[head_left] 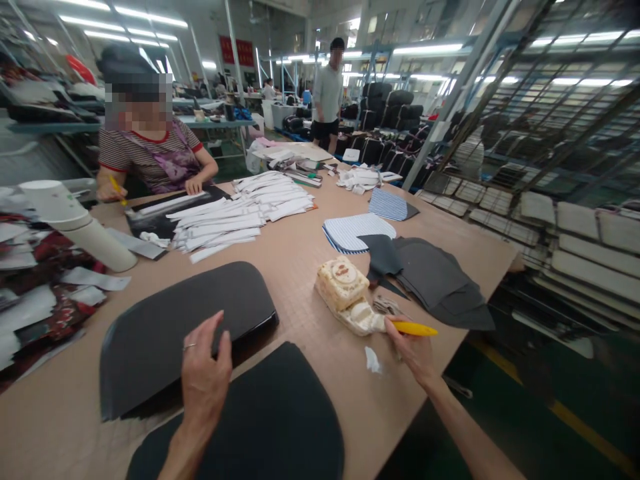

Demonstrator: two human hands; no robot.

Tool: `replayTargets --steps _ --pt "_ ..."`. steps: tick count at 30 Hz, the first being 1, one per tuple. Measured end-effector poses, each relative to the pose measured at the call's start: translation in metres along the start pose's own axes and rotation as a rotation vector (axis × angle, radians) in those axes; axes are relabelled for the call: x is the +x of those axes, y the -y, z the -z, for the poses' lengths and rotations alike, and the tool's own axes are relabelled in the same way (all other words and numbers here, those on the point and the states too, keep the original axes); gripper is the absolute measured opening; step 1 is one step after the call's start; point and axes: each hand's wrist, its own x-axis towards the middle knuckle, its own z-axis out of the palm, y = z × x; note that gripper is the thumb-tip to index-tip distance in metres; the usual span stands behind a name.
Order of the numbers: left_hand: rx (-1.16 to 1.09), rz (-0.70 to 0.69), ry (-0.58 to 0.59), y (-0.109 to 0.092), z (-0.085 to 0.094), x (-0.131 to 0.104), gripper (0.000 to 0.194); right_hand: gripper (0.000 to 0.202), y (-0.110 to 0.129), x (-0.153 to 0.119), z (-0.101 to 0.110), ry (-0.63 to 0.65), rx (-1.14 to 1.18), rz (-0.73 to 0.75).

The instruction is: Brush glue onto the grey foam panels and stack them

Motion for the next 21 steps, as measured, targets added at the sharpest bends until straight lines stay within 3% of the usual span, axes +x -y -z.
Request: replayTargets --steps 3,6,8,11,14,17,21 --pt "0.179 -0.095 -0.12 0.034 0.017 0.011 0.036 0.029 0.003 -0.001 0.009 -0.03 -0.049 0.004" --pt "0.177 -0.15 -0.157 0.036 0.017 -0.008 0.032 0.035 0.003 0.001 0.013 -0.045 -0.079 0.01" --pt "0.083 -0.211 -0.08 0.025 0.009 -0.038 0.029 0.04 0.002 0.002 0.009 -0.026 -0.082 0.016" --pt "-0.076 -0.302 0.147 0.011 -0.009 -0.093 0.031 0.04 -0.003 0.002 0.002 0.008 -0.085 0.021" --pt "-0.091 -0.256 0.2 0.014 -0.026 -0.134 0.032 0.041 -0.006 -0.002 0.003 0.0 -0.103 0.017" --pt "-0.081 -0.173 0.189 0.023 -0.034 -0.147 0.031 0.045 -0.004 -0.008 0.013 -0.027 -0.122 0.0" --pt "-0.096 -0.113 0.196 0.026 -0.035 -0.146 0.029 0.053 0.001 -0.017 0.022 -0.116 -0.067 -0.083"
